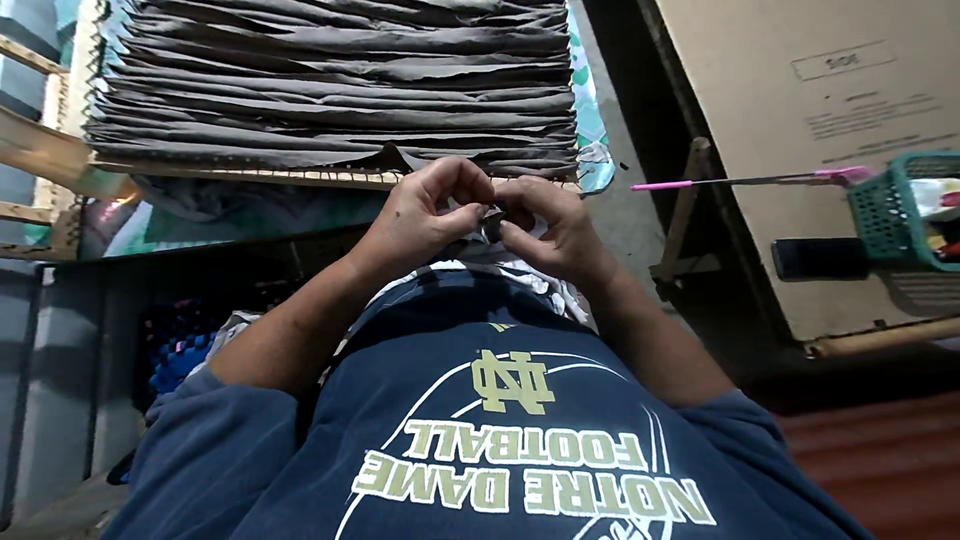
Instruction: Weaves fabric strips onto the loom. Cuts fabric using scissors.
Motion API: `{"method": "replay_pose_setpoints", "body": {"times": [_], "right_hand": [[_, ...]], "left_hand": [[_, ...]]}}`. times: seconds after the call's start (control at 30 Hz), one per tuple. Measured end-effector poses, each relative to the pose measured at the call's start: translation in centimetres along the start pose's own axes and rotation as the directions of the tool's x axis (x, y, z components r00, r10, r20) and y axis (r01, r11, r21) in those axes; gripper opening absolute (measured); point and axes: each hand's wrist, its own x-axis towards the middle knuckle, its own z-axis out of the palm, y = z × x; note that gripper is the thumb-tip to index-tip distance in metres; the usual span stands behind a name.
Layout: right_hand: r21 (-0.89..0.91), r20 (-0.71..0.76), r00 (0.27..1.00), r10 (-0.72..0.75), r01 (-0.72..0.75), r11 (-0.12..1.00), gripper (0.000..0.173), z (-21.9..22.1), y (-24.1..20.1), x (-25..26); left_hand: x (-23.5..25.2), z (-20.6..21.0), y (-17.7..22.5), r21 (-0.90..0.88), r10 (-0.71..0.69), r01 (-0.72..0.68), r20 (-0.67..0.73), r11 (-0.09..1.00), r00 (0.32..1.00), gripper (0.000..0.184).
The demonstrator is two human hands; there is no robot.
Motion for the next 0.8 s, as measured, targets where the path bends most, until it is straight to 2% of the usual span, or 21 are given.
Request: {"method": "replay_pose_setpoints", "body": {"times": [0.07, 0.17, 0.27, 0.5, 0.63, 0.8], "right_hand": [[-0.154, -0.033, 0.998, -0.056, 0.051, 0.987, 0.017, 0.18, 0.04, -0.06], [-0.419, -0.12, 0.976, -0.184, 0.118, 0.9, 0.014, 0.17, -0.03, -0.07], [-0.547, -0.182, 0.94, -0.289, 0.148, 0.824, 0.011, 0.1, -0.16, -0.08], [-0.601, -0.194, 0.913, -0.359, 0.178, 0.779, 0.01, -0.03, -0.18, -0.33], [-0.608, -0.2, 0.909, -0.366, 0.177, 0.774, 0.011, -0.06, -0.27, -0.33], [-0.552, -0.121, 0.958, -0.26, 0.153, 0.819, 0.02, 0.05, -0.09, -0.78]], "left_hand": [[-0.03, -0.07, 0.1, 0.062, 0.011, -0.01, -0.015, 0.998, 1.0, 0.019], [-0.1, -0.34, 0.21, 0.117, -0.007, 0.013, -0.053, 0.993, 0.999, 0.017], [-0.2, -0.43, 0.1, 0.086, -0.061, 0.068, -0.079, 0.994, 0.995, 0.015], [-0.08, -0.28, 0.32, 0.005, -0.214, 0.215, -0.047, 0.977, 0.976, 0.009], [0.03, -0.27, 0.16, -0.052, -0.236, 0.234, -0.033, 0.971, 0.971, 0.007], [0.2, -0.18, 0.3, -0.146, -0.276, 0.265, -0.062, 0.953, 0.959, 0.008]]}}
